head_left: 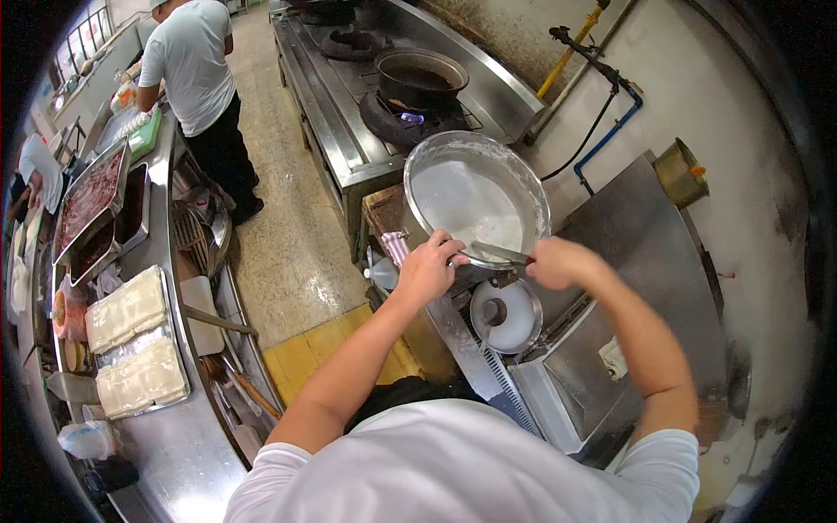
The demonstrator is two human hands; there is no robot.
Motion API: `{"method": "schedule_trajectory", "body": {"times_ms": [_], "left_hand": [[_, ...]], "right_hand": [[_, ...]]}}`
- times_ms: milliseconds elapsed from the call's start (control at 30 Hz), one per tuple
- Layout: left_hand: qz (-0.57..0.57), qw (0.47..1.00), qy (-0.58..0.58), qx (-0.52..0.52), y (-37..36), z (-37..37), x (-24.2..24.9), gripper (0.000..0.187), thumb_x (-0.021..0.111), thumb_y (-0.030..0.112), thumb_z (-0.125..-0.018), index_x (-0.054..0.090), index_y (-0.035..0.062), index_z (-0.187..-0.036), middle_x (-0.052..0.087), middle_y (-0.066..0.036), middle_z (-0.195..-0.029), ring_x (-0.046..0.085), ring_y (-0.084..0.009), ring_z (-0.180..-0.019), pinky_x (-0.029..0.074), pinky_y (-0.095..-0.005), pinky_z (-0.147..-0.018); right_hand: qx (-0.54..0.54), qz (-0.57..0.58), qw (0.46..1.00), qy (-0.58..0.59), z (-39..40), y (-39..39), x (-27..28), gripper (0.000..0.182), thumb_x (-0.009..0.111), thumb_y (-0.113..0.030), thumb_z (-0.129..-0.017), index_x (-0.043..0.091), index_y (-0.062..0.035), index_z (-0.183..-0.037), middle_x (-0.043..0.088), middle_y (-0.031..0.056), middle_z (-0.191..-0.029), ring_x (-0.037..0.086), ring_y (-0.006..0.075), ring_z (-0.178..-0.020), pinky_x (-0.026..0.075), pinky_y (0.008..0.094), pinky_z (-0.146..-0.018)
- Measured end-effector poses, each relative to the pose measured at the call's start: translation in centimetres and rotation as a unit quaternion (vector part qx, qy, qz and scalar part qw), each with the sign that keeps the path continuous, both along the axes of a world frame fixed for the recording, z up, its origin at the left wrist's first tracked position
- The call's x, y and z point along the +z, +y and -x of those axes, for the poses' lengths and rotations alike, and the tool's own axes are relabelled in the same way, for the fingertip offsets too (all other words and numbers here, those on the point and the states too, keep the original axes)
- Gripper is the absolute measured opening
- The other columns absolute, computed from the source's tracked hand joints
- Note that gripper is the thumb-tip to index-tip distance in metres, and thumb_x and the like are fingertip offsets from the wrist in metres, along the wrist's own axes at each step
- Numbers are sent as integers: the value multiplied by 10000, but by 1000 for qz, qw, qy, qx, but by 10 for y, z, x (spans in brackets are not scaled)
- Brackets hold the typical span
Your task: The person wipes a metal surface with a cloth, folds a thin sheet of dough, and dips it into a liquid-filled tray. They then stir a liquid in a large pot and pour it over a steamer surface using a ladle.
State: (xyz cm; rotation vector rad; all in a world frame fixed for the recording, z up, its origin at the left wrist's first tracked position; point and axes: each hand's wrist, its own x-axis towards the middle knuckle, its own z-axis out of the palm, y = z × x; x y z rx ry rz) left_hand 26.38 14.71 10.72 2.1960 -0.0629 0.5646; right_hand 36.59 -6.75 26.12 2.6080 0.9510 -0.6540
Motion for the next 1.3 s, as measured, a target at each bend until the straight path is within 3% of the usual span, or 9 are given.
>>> {"method": "schedule_trajectory", "body": {"times_ms": [67, 233, 467, 567, 667, 767, 967, 1133, 1300], "left_hand": [[3, 1000, 0, -1, 0, 0, 2, 170, 696, 138, -888, 728, 115, -1053, 635, -89, -1086, 690, -351, -914, 552, -466, -773], [4, 1000, 9, -5, 1, 0, 2, 206, 692, 97, -871, 728, 118, -1073, 649, -99, -1092, 689, -360, -920, 556, -459, -768], [8, 1000, 8, -6, 2, -1, 1, 183, 700, 129, -888, 732, 122, -1068, 655, -91, -1086, 688, -346, -920, 551, -455, -773], [7, 1000, 18, -6, 1, -1, 4, 184, 697, 122, -888, 732, 121, -1069, 655, -90, -1092, 688, -344, -928, 551, -453, -782], [14, 1000, 26, -8, 2, -1, 5, 186, 693, 116, -887, 733, 119, -1069, 655, -87, -1099, 687, -344, -941, 551, -452, -787], [24, 999, 24, -8, 1, -2, 3, 184, 691, 122, -892, 735, 118, -1070, 656, -84, -1105, 687, -347, -948, 551, -452, -789], [16, 999, 27, -6, 1, -1, 7, 177, 685, 114, -886, 739, 113, -1055, 653, -86, -1096, 687, -347, -941, 550, -452, -792], [15, 999, 37, -10, 1, -2, 6, 197, 681, 91, -878, 738, 112, -1065, 659, -86, -1104, 686, -340, -960, 550, -443, -806], [10, 999, 40, -8, 0, -1, 9, 188, 690, 95, -877, 736, 108, -1058, 656, -86, -1093, 686, -336, -959, 549, -442, -807]], "right_hand": [[-72, -26, 994, -75, 43, 23, -5, 261, 586, -162, -903, 722, 56, -950, 721, 279, -956, 740, 372, -923, 583, 480, -827], [-58, 40, 980, -188, 48, 7, -46, 259, 587, -107, -897, 661, 70, -1072, 746, 209, -980, 754, 340, -917, 613, 438, -797], [-60, 112, 991, -34, 7, 5, 39, 228, 638, -64, -789, 736, 53, -958, 728, 278, -979, 747, 376, -916, 595, 464, -770], [-62, 128, 988, 54, -14, 12, 62, 234, 580, -95, -828, 708, 101, -812, 715, 282, -830, 731, 388, -752, 561, 484, -649], [-119, 104, 979, 128, -2, 30, 77, 275, 576, -127, -846, 704, 109, -787, 710, 297, -844, 732, 390, -787, 569, 486, -692], [-29, 20, 998, 57, 8, 21, 28, 283, 579, -141, -870, 720, 104, -852, 718, 292, -886, 740, 375, -841, 577, 476, -735], [-65, 42, 983, -166, 50, 20, -47, 265, 585, -143, -909, 735, 35, -1036, 743, 232, -1011, 747, 360, -938, 603, 455, -820], [-21, 54, 991, -118, 28, -12, -10, 237, 590, -95, -865, 747, -6, -1019, 735, 229, -1031, 741, 372, -947, 601, 470, -809], [1, 117, 993, 33, -26, -3, 41, 196, 592, -69, -810, 739, 49, -754, 697, 229, -676, 717, 334, -620, 552, 459, -567]]}}
